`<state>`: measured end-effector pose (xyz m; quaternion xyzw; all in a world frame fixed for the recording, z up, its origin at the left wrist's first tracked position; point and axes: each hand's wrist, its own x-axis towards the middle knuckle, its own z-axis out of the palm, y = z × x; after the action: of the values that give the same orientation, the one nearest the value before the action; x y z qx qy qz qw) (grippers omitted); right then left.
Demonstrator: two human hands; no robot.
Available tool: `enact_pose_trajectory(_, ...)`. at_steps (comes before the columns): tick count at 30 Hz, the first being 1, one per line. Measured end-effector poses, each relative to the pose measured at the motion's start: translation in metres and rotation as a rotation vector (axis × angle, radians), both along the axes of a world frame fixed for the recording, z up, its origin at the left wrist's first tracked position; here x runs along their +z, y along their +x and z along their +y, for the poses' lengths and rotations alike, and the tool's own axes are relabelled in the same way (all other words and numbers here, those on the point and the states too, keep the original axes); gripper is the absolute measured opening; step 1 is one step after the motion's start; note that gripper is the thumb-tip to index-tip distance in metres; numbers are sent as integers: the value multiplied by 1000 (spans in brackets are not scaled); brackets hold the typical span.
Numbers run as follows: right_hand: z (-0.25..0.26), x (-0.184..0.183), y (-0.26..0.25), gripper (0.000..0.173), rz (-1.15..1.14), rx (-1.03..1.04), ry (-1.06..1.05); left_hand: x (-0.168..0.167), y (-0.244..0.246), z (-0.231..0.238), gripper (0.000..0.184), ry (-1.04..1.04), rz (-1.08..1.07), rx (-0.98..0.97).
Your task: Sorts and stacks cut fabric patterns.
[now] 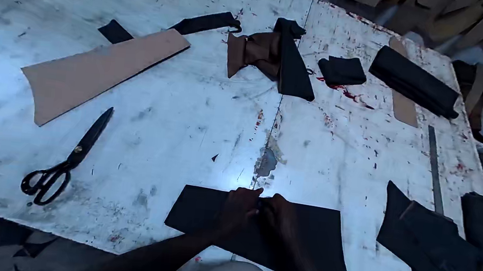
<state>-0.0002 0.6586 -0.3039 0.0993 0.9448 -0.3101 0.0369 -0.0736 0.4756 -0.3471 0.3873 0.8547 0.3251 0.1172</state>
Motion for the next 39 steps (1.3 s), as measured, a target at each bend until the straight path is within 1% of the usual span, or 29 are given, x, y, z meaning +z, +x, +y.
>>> enact_pose_trajectory(2,5,2,-3,19,17,-32,52,1,0,0,53,-8,-3,-8)
enact_pose_trajectory(4,11,7,-3,20,-18,-45,42,4,0,0,53,-6,-15,-15)
enact_pose_trajectory(7,6,11,2,19,-69,10,-16,8,-2,1,53,-38,-52,-20)
enact_pose_trajectory(9,3,7,6,20,-77,15,-3,12,-2,1,53,-36,-76,-20)
enact_pose_trajectory(11,11,4,7,18,-16,-38,28,12,-2,1,53,-35,-79,-23)
enact_pose_trajectory(13,23,6,9,18,-6,-99,47,7,-2,0,53,-5,-49,-25)
enact_pose_trajectory(16,38,12,29,20,34,-199,-8,3,-1,0,52,18,-7,-33)
enact_pose_trajectory(18,39,18,51,24,22,-274,-77,6,-1,0,52,6,-27,-33)
enact_pose_trajectory(20,30,14,68,24,60,-297,-125,7,-2,0,51,-2,-41,-26)
enact_pose_trajectory(23,5,7,68,24,80,-243,-137,4,-1,1,49,4,-10,-29)
enact_pose_trajectory(25,-8,7,54,26,55,-197,-78,0,-2,0,43,17,21,-52)
enact_pose_trajectory(26,-12,3,46,26,89,-180,-43,-2,-2,-1,38,38,45,-68)
enact_pose_trajectory(28,-15,-6,33,24,136,-145,19,-4,-3,-2,33,65,92,-92)
enact_pose_trajectory(30,-15,-9,24,20,155,-87,44,-2,-4,-1,31,60,91,-98)
enact_pose_trajectory(32,-13,-1,22,20,96,-37,67,-3,-4,-2,30,55,95,-101)
enact_pose_trajectory(33,-12,12,21,20,-7,-20,72,-4,-3,-2,30,60,106,-99)
enact_pose_trajectory(35,-2,43,20,24,-284,7,55,-7,-3,-1,31,51,116,-92)
enact_pose_trajectory(36,8,48,25,25,-315,0,39,-6,-3,0,32,21,105,-90)
enact_pose_trajectory(37,20,47,33,24,-280,-34,16,-5,-3,0,33,3,99,-92)
enact_pose_trajectory(39,53,34,58,22,-95,-167,-1,-4,-3,1,33,4,92,-93)
